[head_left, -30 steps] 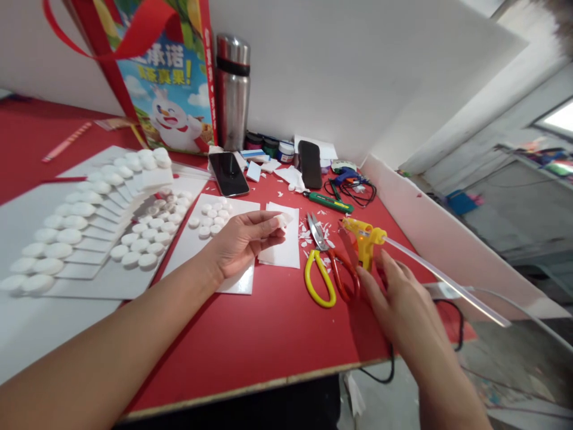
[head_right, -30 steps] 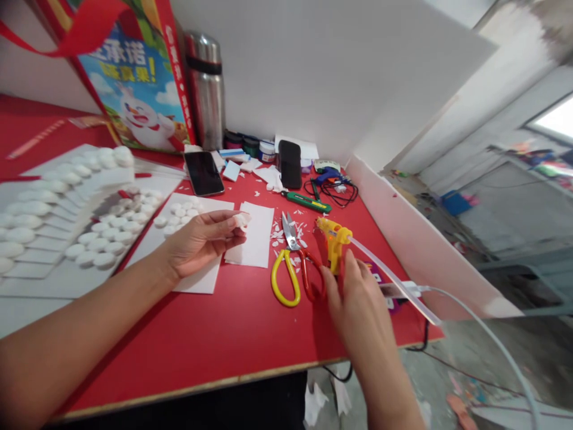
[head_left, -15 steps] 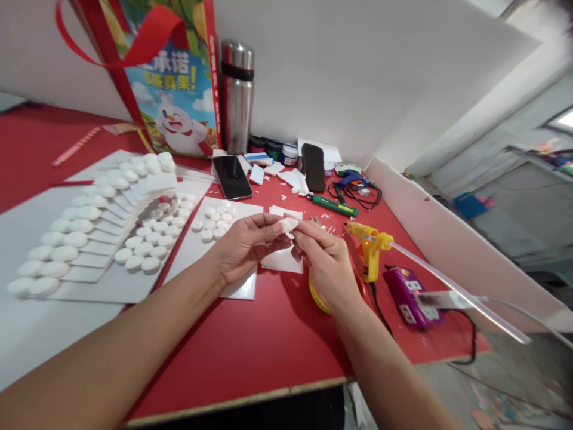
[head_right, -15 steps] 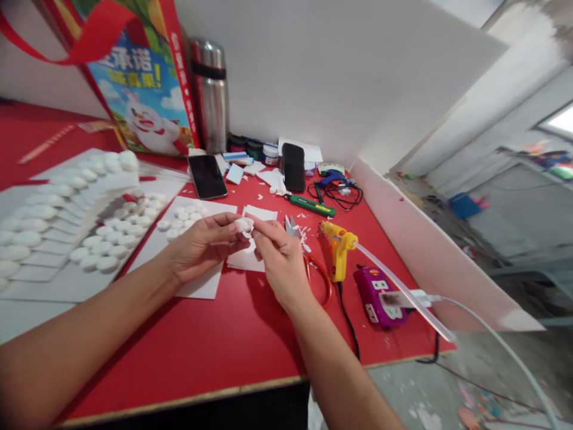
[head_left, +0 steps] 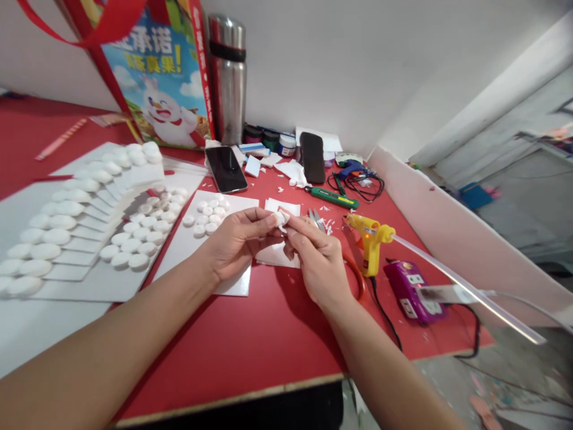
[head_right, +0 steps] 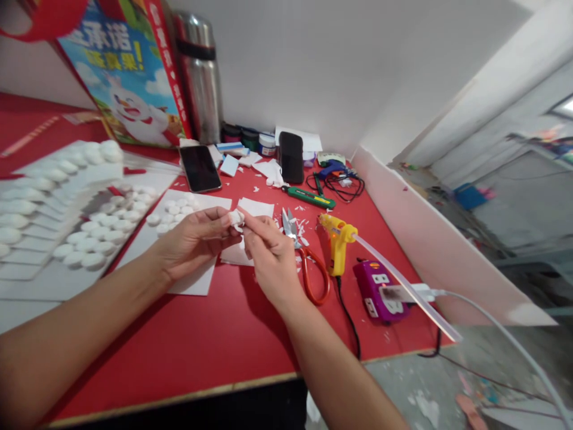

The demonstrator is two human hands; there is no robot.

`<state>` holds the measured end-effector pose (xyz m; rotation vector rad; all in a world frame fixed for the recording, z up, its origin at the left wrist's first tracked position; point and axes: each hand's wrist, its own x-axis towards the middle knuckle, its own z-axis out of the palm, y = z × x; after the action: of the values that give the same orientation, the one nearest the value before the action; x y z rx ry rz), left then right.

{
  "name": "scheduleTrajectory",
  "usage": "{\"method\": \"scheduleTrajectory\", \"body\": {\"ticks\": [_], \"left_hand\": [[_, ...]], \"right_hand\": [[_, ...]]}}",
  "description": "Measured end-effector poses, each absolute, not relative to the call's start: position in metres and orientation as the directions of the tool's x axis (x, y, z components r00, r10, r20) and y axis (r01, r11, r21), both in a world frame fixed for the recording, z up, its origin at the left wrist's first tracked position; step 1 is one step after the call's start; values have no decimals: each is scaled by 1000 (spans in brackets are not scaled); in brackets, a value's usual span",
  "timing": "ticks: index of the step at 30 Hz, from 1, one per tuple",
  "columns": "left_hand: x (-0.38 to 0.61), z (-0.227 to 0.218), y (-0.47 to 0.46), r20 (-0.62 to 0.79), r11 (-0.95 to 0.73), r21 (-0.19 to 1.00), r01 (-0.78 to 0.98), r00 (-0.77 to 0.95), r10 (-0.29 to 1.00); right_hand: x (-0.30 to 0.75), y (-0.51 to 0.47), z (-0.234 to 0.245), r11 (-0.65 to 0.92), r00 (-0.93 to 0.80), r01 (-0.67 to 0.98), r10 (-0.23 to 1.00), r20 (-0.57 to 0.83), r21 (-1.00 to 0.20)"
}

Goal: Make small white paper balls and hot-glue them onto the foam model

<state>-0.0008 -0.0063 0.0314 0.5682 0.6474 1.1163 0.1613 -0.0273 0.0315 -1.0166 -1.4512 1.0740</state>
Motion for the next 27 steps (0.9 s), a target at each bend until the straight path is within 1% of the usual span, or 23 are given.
{"method": "scheduleTrajectory", "body": {"ticks": [5,9,12,18,25,27], "left_hand": [[0,32,-7,-197,326,711,-623,269,943],[-1,32,-7,-211,328,724,-607,258,943],[-2,31,-7,-214,326,737,-592,252,944],[-2,28,-6,-228,337,750,-570,256,940],[-4,22,-4,-252,365,755,-544,273,928],[-4,22,-4,-252,364,754,-547,272,929]], "right_hand": [[161,-28,34,346,-133,213,937,324,-914],[162,-26,30,470,-154,247,882,445,-847],[163,-25,27,530,-172,293,848,502,-795],[165,-24,25,646,-214,403,756,619,-649],[169,-22,21,703,-309,565,665,680,-431],[168,-22,22,708,-325,584,653,684,-398]]}}
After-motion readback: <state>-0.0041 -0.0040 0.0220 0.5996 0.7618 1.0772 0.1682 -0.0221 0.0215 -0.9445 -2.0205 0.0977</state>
